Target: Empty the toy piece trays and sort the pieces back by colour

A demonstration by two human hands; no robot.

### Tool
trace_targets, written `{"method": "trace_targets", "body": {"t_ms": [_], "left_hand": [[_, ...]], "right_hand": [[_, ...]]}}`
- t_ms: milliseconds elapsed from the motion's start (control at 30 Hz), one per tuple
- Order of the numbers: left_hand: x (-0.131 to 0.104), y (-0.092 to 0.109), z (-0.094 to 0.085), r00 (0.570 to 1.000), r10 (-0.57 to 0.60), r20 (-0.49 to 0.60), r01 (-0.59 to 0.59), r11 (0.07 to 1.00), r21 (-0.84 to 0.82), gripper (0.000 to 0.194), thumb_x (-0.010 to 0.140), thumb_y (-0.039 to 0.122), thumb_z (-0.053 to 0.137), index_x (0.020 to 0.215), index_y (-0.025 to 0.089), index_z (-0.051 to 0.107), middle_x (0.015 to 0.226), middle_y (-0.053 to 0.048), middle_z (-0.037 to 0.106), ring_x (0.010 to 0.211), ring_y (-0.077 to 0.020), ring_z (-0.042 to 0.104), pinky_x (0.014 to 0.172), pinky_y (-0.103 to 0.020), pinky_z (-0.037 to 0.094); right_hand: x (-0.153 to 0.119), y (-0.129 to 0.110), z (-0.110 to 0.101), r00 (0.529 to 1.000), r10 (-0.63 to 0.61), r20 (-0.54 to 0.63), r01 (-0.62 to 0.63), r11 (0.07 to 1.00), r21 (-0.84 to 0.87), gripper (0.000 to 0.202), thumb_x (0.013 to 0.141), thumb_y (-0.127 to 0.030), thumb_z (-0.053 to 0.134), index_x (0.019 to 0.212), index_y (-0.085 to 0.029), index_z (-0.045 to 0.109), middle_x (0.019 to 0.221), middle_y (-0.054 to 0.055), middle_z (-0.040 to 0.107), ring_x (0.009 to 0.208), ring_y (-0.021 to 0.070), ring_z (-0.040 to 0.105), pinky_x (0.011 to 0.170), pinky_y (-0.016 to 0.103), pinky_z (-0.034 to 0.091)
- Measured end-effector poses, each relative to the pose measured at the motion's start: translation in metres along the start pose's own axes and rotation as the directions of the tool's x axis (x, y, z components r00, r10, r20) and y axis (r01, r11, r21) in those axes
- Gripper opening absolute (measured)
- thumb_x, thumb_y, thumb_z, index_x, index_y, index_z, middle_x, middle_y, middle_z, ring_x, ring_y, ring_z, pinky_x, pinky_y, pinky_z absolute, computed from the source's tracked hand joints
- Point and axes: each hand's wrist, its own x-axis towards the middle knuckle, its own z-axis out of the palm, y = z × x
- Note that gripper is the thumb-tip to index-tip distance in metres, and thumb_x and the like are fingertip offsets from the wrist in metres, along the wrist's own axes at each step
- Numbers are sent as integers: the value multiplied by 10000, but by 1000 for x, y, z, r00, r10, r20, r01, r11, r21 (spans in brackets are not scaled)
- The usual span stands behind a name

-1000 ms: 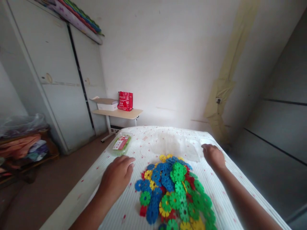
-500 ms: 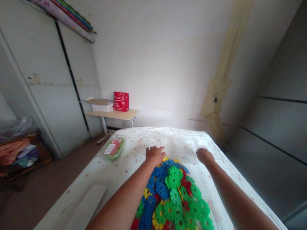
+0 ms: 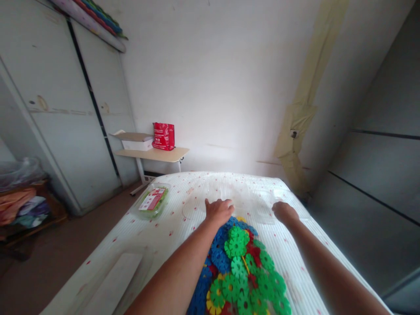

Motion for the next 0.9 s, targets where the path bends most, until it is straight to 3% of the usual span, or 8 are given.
{"method": "trace_targets", "body": {"t_ms": [100, 267, 500, 667, 767, 833, 900], "left_hand": [[-2, 4, 3, 1000, 21, 15, -21, 1000, 1, 442, 888, 412, 239, 972, 277, 651, 991, -79, 679, 979, -259, 598, 965, -577, 228], [-6, 9, 3, 999, 33, 16, -33, 999, 4, 463, 893, 424, 225, 937, 253, 653, 980, -86, 682, 979, -264, 595, 952, -588, 244], [-5, 12, 1, 999, 34, 36, -34, 999, -3, 464, 883, 458, 242, 944, 252, 654, 992, -96, 682, 970, -272, 600, 933, -588, 268], [-9, 10, -10, 1000, 6, 7, -6, 1000, -1, 412, 873, 481, 285, 1069, 312, 605, 997, -60, 688, 968, -258, 603, 961, -573, 249], [-11, -11, -30, 998, -38, -43, 39, 999, 12, 387, 882, 448, 288, 1147, 345, 551, 1070, -23, 666, 1018, -213, 578, 983, -454, 286], [-11, -38, -49, 990, -117, -80, 119, 992, 28, 389, 878, 414, 307, 1198, 326, 511, 1148, -35, 625, 1062, -204, 552, 951, -383, 336], [-15, -75, -68, 963, -238, -126, 246, 968, 50, 435, 863, 395, 325, 1258, 266, 454, 1227, -102, 556, 1133, -262, 500, 943, -431, 342]], "right_hand": [[2, 4, 2, 1000, 1, -5, -1, 1000, 4, 313, 866, -170, 395, 1009, -103, 665, 1052, 189, 657, 973, 260, 638, 750, 333, 495], [7, 6, 7, 1000, 7, -20, -6, 1000, 9, 316, 868, -183, 399, 1022, -82, 657, 1065, 211, 647, 958, 276, 643, 741, 345, 496], [10, 3, 9, 998, 22, -51, -22, 1000, -2, 359, 871, -167, 354, 1029, -50, 655, 1021, 213, 659, 937, 285, 647, 724, 339, 498], [2, -1, -1, 992, -21, -126, 17, 999, -31, 356, 846, -150, 358, 998, -86, 674, 1007, 197, 651, 929, 276, 642, 732, 343, 489], [-9, -4, -14, 977, -79, -199, 70, 996, -51, 346, 810, -133, 390, 1007, -142, 674, 1079, 172, 617, 985, 263, 609, 777, 341, 474], [-18, -7, -24, 945, -151, -291, 136, 988, -72, 348, 813, -153, 401, 1041, -158, 664, 1163, 163, 580, 1035, 260, 579, 835, 346, 458], [-28, -11, -31, 881, -246, -405, 224, 969, -101, 343, 822, -172, 411, 1051, -151, 664, 1212, 157, 561, 1081, 256, 552, 904, 345, 431]]}}
